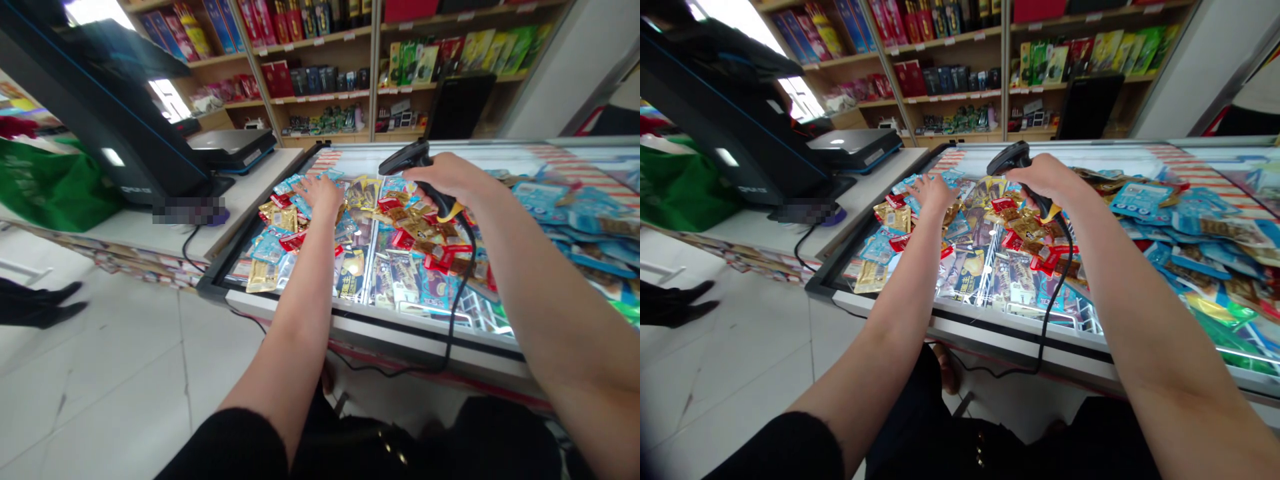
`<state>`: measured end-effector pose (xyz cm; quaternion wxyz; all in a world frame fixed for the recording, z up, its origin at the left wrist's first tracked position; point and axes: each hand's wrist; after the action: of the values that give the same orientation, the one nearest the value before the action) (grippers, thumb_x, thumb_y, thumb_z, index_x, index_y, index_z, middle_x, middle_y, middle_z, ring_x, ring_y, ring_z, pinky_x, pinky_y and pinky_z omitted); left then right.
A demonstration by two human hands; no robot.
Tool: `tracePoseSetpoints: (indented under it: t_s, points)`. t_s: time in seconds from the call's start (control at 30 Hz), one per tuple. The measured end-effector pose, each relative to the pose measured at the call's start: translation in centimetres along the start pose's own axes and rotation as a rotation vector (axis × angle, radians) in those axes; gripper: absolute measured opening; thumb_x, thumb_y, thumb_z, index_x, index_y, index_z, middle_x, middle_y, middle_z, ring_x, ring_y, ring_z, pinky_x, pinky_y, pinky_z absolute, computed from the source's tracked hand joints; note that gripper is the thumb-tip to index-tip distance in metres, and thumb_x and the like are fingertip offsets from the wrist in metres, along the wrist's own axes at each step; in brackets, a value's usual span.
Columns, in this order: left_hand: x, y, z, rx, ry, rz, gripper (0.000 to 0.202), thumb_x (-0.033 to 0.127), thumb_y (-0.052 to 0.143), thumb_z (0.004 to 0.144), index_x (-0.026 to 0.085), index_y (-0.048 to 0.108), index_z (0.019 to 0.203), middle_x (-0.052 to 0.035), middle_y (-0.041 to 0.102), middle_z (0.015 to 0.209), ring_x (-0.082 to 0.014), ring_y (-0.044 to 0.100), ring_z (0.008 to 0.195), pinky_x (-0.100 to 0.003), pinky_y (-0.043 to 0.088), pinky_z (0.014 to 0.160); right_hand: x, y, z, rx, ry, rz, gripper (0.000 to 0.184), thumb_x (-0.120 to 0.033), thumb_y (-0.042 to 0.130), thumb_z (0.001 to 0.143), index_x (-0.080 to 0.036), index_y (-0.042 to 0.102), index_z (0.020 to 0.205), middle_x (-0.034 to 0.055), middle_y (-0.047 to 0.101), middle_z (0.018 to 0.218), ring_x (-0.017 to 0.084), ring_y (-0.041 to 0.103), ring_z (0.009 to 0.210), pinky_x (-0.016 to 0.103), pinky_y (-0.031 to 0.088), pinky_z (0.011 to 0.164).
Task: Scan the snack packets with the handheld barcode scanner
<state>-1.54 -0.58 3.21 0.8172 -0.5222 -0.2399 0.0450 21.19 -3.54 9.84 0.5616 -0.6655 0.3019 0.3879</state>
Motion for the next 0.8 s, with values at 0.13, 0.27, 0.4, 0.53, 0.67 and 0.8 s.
tracePoseSetpoints:
  t_s: [0.13, 0.27, 0.4, 0.53, 0.67, 0.8]
  points:
    - [2.6, 0.5, -0.5, -0.127, 0.181, 0.010, 0.061, 0.059, 0.065, 0.076, 0.017, 0.064, 0.120, -0.0205, 0.055, 0.138, -0.0398, 0.041, 0.135, -0.057, 0.023, 0.115, 0.4, -0.5, 0.3, -0.007, 0.009, -0.030, 0.029, -0.032, 0.070, 0.081, -0.020, 0.053, 0.060, 0.0036, 0.052, 0.045, 0.015, 0.048, 0.039, 0.030, 0.046, 0.044]
    - [5.5, 0.7, -2.6, -0.390, 0.365, -0.032, 0.072, 0.069, 0.066, 0.069, 0.016, 0.064, 0.118, -0.0199, 0.060, 0.131, -0.0376, 0.052, 0.126, -0.046, 0.041, 0.105, 0.8, -1.2, 0.5, 0.007, -0.003, -0.120, 0.035, -0.033, 0.065, 0.083, -0.017, 0.053, 0.054, 0.0076, 0.055, 0.047, 0.014, 0.048, 0.039, 0.027, 0.043, 0.042]
    - [7.1, 1.7, -4.5, -0.482, 0.451, 0.010, 0.082, 0.067, 0.076, 0.060, 0.018, 0.061, 0.123, -0.0183, 0.061, 0.131, -0.0358, 0.054, 0.125, -0.041, 0.045, 0.101, 1.2, -2.0, 0.7, 0.027, 0.039, -0.113, 0.033, -0.031, 0.064, 0.083, -0.015, 0.054, 0.056, 0.0084, 0.058, 0.049, 0.013, 0.050, 0.040, 0.025, 0.041, 0.042]
    - [7.3, 3.0, -4.7, -0.443, 0.420, -0.082, 0.088, 0.056, 0.083, 0.060, 0.018, 0.052, 0.132, -0.0178, 0.058, 0.134, -0.0320, 0.054, 0.125, -0.037, 0.043, 0.103, 1.6, -2.3, 0.6, 0.033, 0.036, -0.072, 0.031, -0.029, 0.064, 0.084, -0.015, 0.054, 0.059, 0.0072, 0.056, 0.047, 0.012, 0.049, 0.039, 0.024, 0.041, 0.043]
    - [7.2, 3.9, -4.0, -0.411, 0.380, -0.297, 0.089, 0.037, 0.086, 0.060, 0.016, 0.047, 0.137, -0.0182, 0.056, 0.136, -0.0292, 0.056, 0.124, -0.035, 0.044, 0.101, 1.7, -2.2, 0.4, 0.043, 0.055, -0.100, 0.030, -0.030, 0.064, 0.084, -0.014, 0.055, 0.061, 0.0069, 0.056, 0.048, 0.013, 0.049, 0.039, 0.025, 0.040, 0.042]
    - [6.8, 4.4, -3.1, -0.355, 0.323, -0.506, 0.086, 0.022, 0.084, 0.060, 0.013, 0.046, 0.136, -0.0181, 0.059, 0.132, -0.0281, 0.057, 0.123, -0.034, 0.042, 0.101, 1.7, -1.8, 0.6, 0.029, 0.041, -0.162, 0.033, -0.032, 0.062, 0.086, -0.013, 0.055, 0.059, 0.0098, 0.058, 0.053, 0.013, 0.051, 0.043, 0.026, 0.042, 0.045]
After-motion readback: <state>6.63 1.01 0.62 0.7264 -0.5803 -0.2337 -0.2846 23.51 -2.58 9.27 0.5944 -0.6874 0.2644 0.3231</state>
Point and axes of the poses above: each hand's wrist, its own z-axis towards the middle knuckle, its own y-axis out of the palm, x = y × z
